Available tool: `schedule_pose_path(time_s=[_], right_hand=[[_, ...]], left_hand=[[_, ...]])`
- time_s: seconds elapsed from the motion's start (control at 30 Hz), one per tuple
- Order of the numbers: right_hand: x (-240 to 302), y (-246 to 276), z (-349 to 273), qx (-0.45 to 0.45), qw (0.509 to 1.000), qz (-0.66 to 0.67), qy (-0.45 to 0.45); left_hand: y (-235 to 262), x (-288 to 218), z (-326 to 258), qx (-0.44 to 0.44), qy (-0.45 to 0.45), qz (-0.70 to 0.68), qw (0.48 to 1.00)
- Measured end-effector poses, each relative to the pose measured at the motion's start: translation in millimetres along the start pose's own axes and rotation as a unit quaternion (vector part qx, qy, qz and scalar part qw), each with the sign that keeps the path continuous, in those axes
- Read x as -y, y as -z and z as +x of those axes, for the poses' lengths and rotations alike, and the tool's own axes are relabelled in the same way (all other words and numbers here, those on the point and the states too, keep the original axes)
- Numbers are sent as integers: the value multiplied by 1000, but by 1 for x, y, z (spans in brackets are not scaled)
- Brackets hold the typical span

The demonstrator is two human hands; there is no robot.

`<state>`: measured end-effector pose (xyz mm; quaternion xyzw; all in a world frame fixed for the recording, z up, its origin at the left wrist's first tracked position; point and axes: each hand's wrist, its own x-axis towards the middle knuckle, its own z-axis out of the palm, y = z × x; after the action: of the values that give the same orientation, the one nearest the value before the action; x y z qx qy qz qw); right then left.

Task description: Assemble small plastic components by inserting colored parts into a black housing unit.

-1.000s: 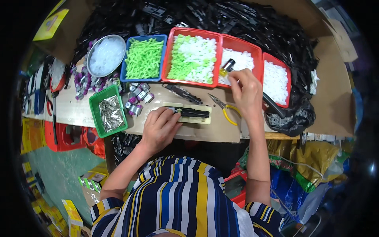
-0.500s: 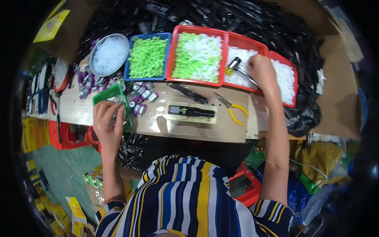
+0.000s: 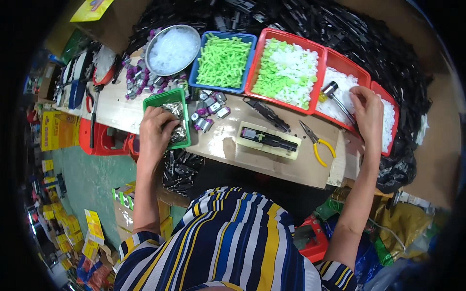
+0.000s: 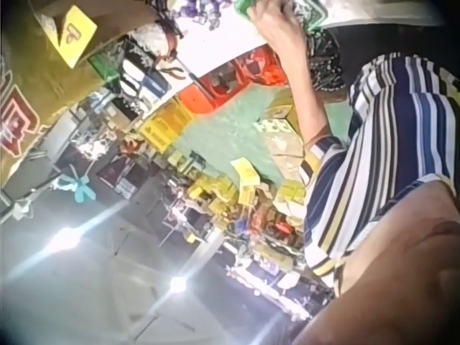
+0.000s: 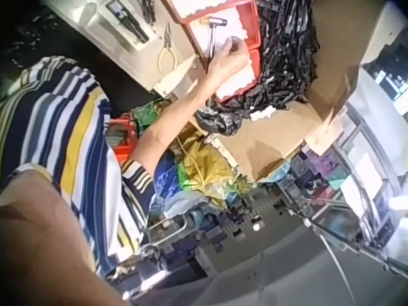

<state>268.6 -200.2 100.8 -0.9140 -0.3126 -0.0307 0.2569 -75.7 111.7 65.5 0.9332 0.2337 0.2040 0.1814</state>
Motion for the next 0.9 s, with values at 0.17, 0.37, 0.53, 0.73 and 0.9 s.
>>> schedule_pose_path(time_s=[0.17,0.37,0.53,0.73,0.9], right_hand=[[36,-10,-15,38,962,268,-39],[77,-37,-46,128,846,512,-81],[103,-59,-69,136,817,554,-83],[129,-75,-96,172,760,614,-126],[136,-80,-107,172,732,648,-123]], left_hand=[[17,-4,-5,-36,17,-8,999],[17,-19,-6,-67,12,-21,997],[4,-47,-8,-127,-34,-82,988],[-28,-101,-11,-196,-192,-136,952],[-41,-113,-11,-199,-241,-130,941]])
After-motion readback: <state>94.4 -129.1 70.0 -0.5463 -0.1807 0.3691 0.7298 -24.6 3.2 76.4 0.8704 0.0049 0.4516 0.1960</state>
